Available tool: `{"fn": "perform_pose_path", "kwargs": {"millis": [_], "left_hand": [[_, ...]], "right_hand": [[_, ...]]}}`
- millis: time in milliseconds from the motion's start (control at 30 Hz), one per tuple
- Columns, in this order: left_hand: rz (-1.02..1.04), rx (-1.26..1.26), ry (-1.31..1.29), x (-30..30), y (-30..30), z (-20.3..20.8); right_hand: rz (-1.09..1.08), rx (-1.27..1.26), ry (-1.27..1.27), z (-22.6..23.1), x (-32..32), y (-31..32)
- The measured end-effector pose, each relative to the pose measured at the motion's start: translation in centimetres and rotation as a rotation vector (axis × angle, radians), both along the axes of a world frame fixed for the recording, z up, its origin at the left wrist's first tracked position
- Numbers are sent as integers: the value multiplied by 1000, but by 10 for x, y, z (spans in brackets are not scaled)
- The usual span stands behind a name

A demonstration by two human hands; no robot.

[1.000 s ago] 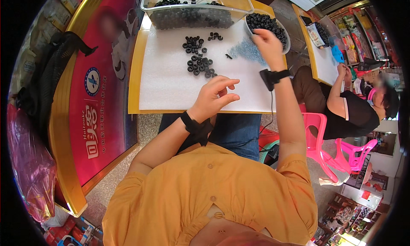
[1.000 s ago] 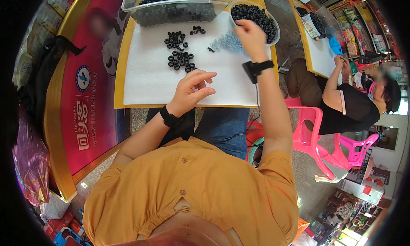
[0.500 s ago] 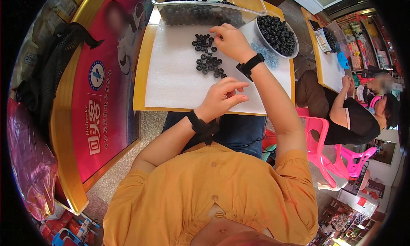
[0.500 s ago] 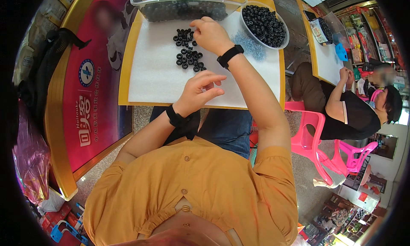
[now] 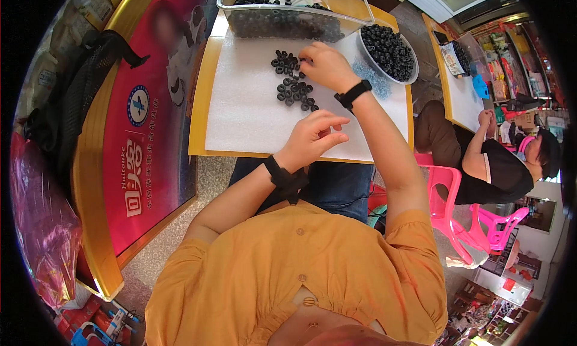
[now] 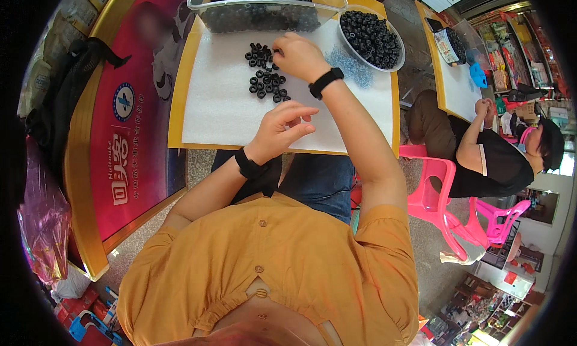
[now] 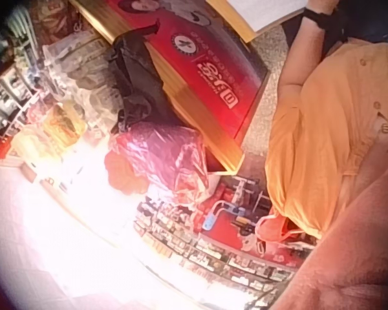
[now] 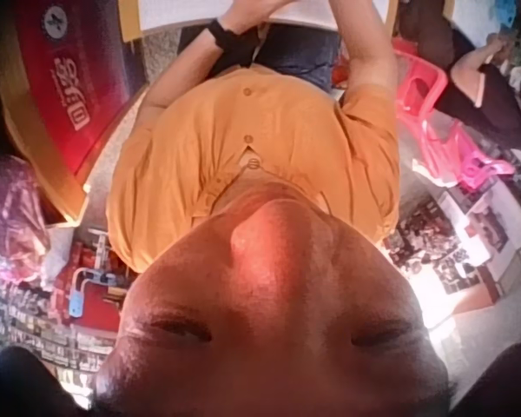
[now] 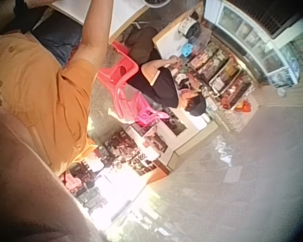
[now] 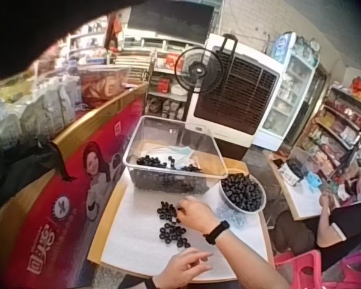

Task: The person assembles small components by picking up black plastic parts and inserting small clear pins into them by hand.

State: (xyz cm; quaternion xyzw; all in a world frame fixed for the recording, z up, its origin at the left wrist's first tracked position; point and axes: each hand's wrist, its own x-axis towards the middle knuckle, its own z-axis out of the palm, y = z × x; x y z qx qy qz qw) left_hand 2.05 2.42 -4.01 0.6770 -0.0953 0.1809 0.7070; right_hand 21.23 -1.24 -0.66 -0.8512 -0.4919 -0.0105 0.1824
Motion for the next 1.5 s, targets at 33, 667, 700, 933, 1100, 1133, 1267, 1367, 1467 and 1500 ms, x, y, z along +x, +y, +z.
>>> {"fn": "perform_pose_path", "kwargs": {"millis": [33, 667, 700, 933, 1100, 1133, 1267, 1367, 1467, 1500], "left_hand": [[2, -1, -2, 0, 0, 0], [68, -306, 159, 4, -1, -7], [59, -522, 235, 5, -1, -7], [-59, -412, 292, 10, 2, -4], [-143, -314, 364, 7, 6, -1], [-157, -279, 385, 6, 7, 0], [-105, -305, 374, 5, 3, -2], [-101, -306, 319, 4, 4, -2], [-67, -275, 296, 4, 4, -2], [-68, -275, 296, 4, 4, -2]], "right_hand": [[-29, -24, -6, 1, -3, -5], [-133, 198, 318, 27, -33, -44], [-146, 259, 376, 30, -41, -57], [-38, 295, 378, 40, -97, -114], [-4, 336, 362, 38, -105, -129], [13, 336, 371, 38, -107, -130], [21, 387, 490, 38, -98, -137], [-206, 270, 317, 22, -68, -144], [-289, 130, 98, 10, -45, -143], [-329, 99, 141, 8, -42, -144]]}}
